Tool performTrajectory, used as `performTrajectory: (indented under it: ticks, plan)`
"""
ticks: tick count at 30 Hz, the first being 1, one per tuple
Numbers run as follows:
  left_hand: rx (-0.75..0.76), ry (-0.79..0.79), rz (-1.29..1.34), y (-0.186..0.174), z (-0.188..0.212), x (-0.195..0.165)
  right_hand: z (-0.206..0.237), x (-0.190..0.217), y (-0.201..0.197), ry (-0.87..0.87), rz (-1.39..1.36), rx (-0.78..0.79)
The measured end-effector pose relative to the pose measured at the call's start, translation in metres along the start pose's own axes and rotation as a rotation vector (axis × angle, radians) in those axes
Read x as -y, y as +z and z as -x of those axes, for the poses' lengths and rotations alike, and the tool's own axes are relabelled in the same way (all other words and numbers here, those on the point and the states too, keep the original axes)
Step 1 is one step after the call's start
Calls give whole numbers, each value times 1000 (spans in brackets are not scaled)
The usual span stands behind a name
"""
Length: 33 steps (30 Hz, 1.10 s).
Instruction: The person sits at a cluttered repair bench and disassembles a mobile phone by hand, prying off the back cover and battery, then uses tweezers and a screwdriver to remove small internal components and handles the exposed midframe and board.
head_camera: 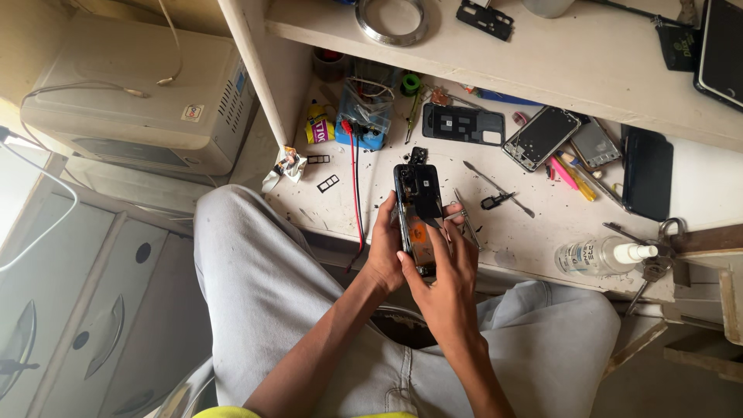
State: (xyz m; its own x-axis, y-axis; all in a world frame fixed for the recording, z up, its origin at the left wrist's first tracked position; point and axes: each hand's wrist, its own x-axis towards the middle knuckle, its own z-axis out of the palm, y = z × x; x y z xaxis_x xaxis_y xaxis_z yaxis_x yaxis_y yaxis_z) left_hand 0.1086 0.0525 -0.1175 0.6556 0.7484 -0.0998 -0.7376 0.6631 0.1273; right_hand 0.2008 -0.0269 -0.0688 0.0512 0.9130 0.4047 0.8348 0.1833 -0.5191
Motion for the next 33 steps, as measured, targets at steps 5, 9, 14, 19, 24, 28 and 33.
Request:
performTrajectory:
  ticks: [5, 9, 14, 19, 24, 28, 33]
  plan:
    - [-9, 2, -117, -10, -4, 0, -1, 1, 1, 7, -14, -39]
    - [24, -35, -57, -17, -6, 1, -2, 5, 3, -23, -1, -49]
    - [36, 99, 16, -9, -4, -18, 4, -10, 2, -84, -214, -141]
    - [11, 288, 141, 7, 11, -66, 1, -70, -9, 270, -289, -346]
    - [59, 397, 183, 16, 24, -91, 2, -106, -9, 238, -102, -272]
    - [93, 391, 114, 14, 22, -85, 3, -106, 5, 83, 132, -182]
    - [85, 253, 36, 7, 11, -67, 2, -112, 13, 203, 0, -108]
